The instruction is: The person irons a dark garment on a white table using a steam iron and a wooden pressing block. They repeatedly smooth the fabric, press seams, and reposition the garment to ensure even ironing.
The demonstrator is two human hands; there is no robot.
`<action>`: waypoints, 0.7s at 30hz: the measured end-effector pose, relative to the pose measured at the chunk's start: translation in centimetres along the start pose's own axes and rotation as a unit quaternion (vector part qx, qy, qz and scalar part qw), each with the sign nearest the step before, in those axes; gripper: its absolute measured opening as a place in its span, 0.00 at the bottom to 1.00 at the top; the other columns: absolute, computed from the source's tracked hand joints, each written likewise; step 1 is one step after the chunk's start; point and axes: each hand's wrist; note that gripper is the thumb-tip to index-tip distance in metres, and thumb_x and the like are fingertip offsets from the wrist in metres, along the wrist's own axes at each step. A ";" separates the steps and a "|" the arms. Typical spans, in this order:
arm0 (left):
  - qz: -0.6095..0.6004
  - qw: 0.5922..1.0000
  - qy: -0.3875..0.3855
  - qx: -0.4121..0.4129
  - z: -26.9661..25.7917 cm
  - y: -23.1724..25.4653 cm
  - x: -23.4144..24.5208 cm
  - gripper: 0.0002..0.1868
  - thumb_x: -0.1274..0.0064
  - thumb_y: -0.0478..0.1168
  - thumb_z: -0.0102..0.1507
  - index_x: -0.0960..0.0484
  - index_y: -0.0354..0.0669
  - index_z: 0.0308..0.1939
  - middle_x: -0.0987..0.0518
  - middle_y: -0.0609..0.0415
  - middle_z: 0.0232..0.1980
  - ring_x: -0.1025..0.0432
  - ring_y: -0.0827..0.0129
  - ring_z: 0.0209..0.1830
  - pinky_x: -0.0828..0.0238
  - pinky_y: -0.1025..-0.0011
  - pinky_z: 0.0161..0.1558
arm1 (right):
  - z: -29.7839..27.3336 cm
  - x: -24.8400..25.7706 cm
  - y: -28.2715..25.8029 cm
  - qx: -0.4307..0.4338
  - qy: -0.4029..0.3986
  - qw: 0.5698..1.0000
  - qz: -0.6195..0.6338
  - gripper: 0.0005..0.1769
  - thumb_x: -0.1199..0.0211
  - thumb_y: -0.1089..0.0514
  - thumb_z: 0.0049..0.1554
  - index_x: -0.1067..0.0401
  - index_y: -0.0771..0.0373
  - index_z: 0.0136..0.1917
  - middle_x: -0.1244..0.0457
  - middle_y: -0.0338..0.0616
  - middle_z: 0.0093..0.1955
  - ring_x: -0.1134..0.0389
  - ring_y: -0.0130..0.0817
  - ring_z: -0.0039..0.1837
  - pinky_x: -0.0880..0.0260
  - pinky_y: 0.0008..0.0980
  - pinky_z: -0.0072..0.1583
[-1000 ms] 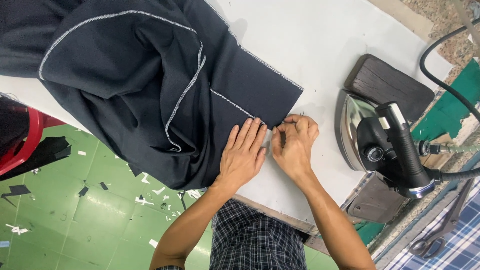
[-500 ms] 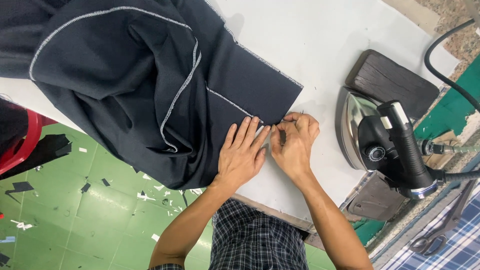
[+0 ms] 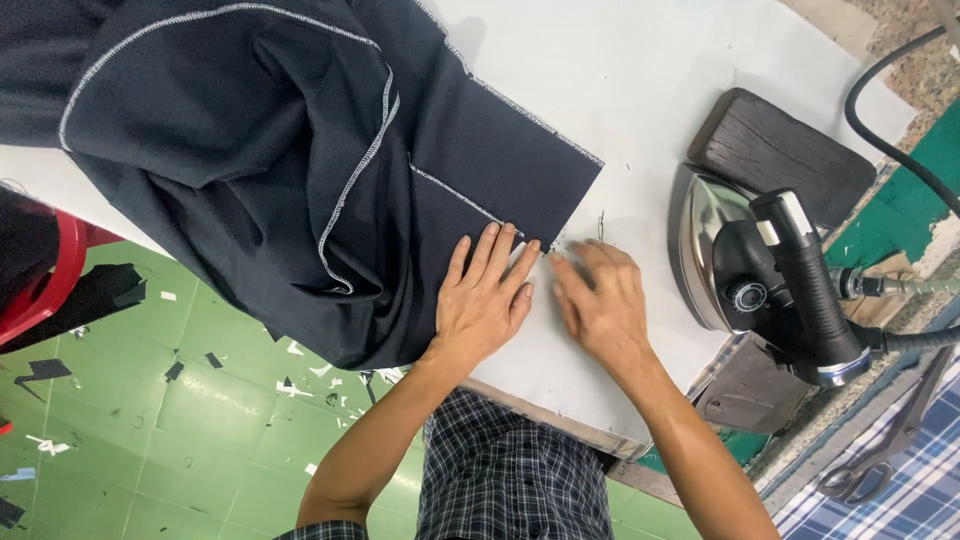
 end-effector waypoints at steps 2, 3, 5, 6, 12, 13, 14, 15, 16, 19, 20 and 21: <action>0.002 1.000 -0.004 -0.001 0.0 0.1 0.1 0.27 0.60 0.51 0.69 0.28 0.58 0.72 0.32 0.45 0.74 0.42 0.56 0.78 0.57 0.49 0.77 | -0.2 -0.9 0.2 0.008 0.000 0.999 -0.031 0.20 0.48 0.47 0.66 0.27 0.47 0.68 0.40 0.47 0.63 0.42 0.49 0.71 0.43 0.47 0.68; 0.004 1.000 -0.007 -0.001 0.0 0.0 0.1 0.27 0.60 0.52 0.69 0.28 0.58 0.72 0.32 0.45 0.75 0.42 0.56 0.78 0.57 0.49 0.77 | -0.3 -1.4 0.3 0.017 0.000 0.998 -0.062 0.21 0.50 0.43 0.67 0.28 0.41 0.70 0.40 0.45 0.65 0.44 0.48 0.73 0.45 0.48 0.70; 0.004 1.000 -0.009 -0.002 0.1 -0.1 0.2 0.27 0.60 0.51 0.69 0.29 0.58 0.73 0.32 0.45 0.75 0.42 0.56 0.78 0.57 0.49 0.77 | -0.2 -1.6 0.4 0.020 0.003 0.997 -0.071 0.22 0.52 0.41 0.67 0.28 0.40 0.69 0.40 0.45 0.65 0.44 0.47 0.72 0.44 0.48 0.71; 0.003 1.000 -0.010 -0.004 0.1 -0.1 0.2 0.28 0.60 0.51 0.69 0.29 0.57 0.73 0.33 0.44 0.75 0.42 0.55 0.78 0.57 0.49 0.77 | -0.3 -1.6 0.5 0.023 0.005 0.996 -0.081 0.22 0.53 0.40 0.67 0.27 0.38 0.69 0.40 0.45 0.65 0.44 0.47 0.72 0.44 0.48 0.71; 0.004 1.000 -0.018 -0.009 -0.1 -0.2 0.2 0.30 0.60 0.53 0.68 0.33 0.57 0.76 0.35 0.44 0.77 0.45 0.55 0.80 0.58 0.48 0.78 | -0.4 -2.2 0.8 0.027 0.011 0.995 -0.095 0.23 0.53 0.40 0.66 0.26 0.41 0.68 0.40 0.46 0.64 0.43 0.48 0.71 0.43 0.50 0.70; 0.004 1.000 -0.019 -0.008 -0.2 -0.2 0.2 0.30 0.60 0.53 0.68 0.33 0.57 0.76 0.35 0.44 0.77 0.45 0.55 0.80 0.58 0.48 0.78 | -0.5 -2.3 0.8 0.027 0.010 0.995 -0.094 0.23 0.53 0.40 0.66 0.26 0.41 0.68 0.40 0.46 0.64 0.43 0.48 0.71 0.43 0.50 0.70; 0.001 1.000 -0.021 -0.009 -0.3 -0.2 0.2 0.30 0.60 0.53 0.68 0.33 0.55 0.75 0.35 0.43 0.76 0.45 0.55 0.80 0.59 0.48 0.78 | -0.6 -2.4 0.9 0.024 0.005 0.996 -0.090 0.23 0.52 0.40 0.66 0.27 0.41 0.70 0.41 0.46 0.64 0.44 0.48 0.71 0.44 0.50 0.70; -0.002 1.000 -0.024 -0.010 -0.3 -0.2 0.1 0.30 0.60 0.53 0.68 0.32 0.53 0.75 0.34 0.43 0.76 0.45 0.55 0.80 0.59 0.48 0.78 | -0.7 -2.5 0.9 0.020 0.001 0.996 -0.086 0.24 0.51 0.40 0.65 0.28 0.41 0.71 0.41 0.46 0.64 0.44 0.48 0.71 0.44 0.51 0.71; -0.003 1.000 -0.025 -0.009 -0.3 -0.3 0.1 0.30 0.60 0.53 0.68 0.32 0.53 0.75 0.34 0.43 0.76 0.45 0.55 0.80 0.59 0.48 0.78 | -0.7 -2.5 0.8 0.020 0.000 0.996 -0.085 0.24 0.51 0.40 0.65 0.28 0.41 0.71 0.41 0.46 0.64 0.44 0.48 0.71 0.44 0.51 0.71; -0.007 1.000 -0.025 -0.012 -0.2 -0.3 0.2 0.30 0.61 0.53 0.68 0.33 0.55 0.75 0.36 0.43 0.77 0.46 0.55 0.80 0.59 0.48 0.78 | -0.8 -2.5 0.7 0.008 -0.009 0.998 -0.069 0.25 0.50 0.42 0.65 0.30 0.42 0.72 0.42 0.46 0.64 0.46 0.48 0.73 0.47 0.51 0.72; -0.006 1.000 -0.025 -0.012 -0.2 -0.3 0.2 0.30 0.61 0.52 0.68 0.33 0.57 0.76 0.36 0.43 0.77 0.46 0.54 0.80 0.58 0.48 0.77 | -0.8 -2.5 0.7 0.008 -0.010 0.998 -0.066 0.25 0.50 0.42 0.65 0.30 0.42 0.72 0.42 0.46 0.64 0.47 0.49 0.73 0.47 0.51 0.72; -0.004 1.000 -0.025 -0.013 -0.1 -0.2 0.2 0.30 0.61 0.52 0.68 0.34 0.58 0.76 0.36 0.43 0.77 0.46 0.53 0.80 0.58 0.47 0.77 | -0.7 -2.4 0.7 0.009 -0.012 0.998 -0.064 0.25 0.49 0.42 0.65 0.30 0.43 0.72 0.42 0.46 0.64 0.47 0.49 0.73 0.47 0.52 0.72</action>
Point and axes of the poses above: each hand's wrist, its own z-axis towards the middle knuckle, its own x-axis out of the back of the hand, y = z × x
